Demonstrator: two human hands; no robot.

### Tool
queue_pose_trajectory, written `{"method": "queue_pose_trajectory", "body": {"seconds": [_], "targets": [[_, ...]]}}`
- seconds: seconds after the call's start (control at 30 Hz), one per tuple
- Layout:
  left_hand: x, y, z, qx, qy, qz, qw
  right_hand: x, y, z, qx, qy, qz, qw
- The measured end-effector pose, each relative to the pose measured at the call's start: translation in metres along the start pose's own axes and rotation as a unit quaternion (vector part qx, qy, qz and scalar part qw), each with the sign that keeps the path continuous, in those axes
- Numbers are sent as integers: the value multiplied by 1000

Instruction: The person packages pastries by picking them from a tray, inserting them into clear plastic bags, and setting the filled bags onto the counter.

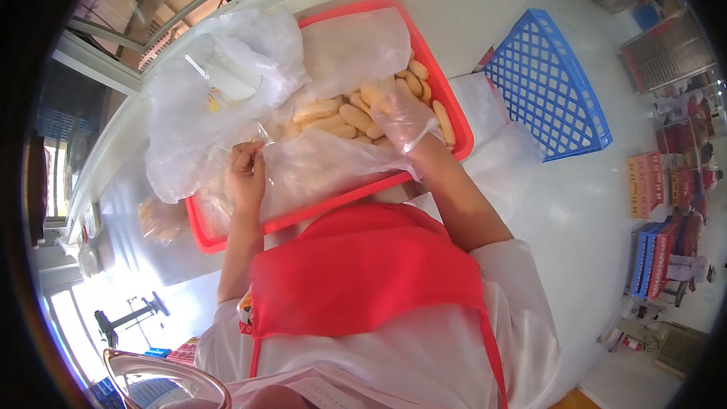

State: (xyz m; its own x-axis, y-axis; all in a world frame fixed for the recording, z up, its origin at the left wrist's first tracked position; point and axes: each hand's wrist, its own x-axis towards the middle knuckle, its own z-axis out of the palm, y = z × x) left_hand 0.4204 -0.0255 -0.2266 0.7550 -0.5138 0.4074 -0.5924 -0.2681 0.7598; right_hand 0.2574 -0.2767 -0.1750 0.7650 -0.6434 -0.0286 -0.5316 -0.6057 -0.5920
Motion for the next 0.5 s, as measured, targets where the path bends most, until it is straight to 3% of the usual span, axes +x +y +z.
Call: {"method": "queue_pose_trajectory", "body": {"seconds": [0.1,0.2,0.3,0.33,0.37,0.43,0.5], "targets": [[-1,1,-1,-24,15,-27,999,1,10,18,-73,13,-53,996],[-2,5,1,-141,39,-88,985,-7,6,3,-70,-99,0,993],[4,5,25,-130,2,-69,989,-8,29,16,-15,-24,-73,997],[10,16,32,-80,-23,-20,996,-8,30,21,13,21,-100,995],[15,28,39,-29,-50,29,998,-9,30,24,131,34,-101,986],[21,41,58,-60,-93,-2,994,-17,24,23,361,55,-92,926],[26,46,74,-181,-175,-154,955,-30,18,14,504,-36,-70,860]]}}
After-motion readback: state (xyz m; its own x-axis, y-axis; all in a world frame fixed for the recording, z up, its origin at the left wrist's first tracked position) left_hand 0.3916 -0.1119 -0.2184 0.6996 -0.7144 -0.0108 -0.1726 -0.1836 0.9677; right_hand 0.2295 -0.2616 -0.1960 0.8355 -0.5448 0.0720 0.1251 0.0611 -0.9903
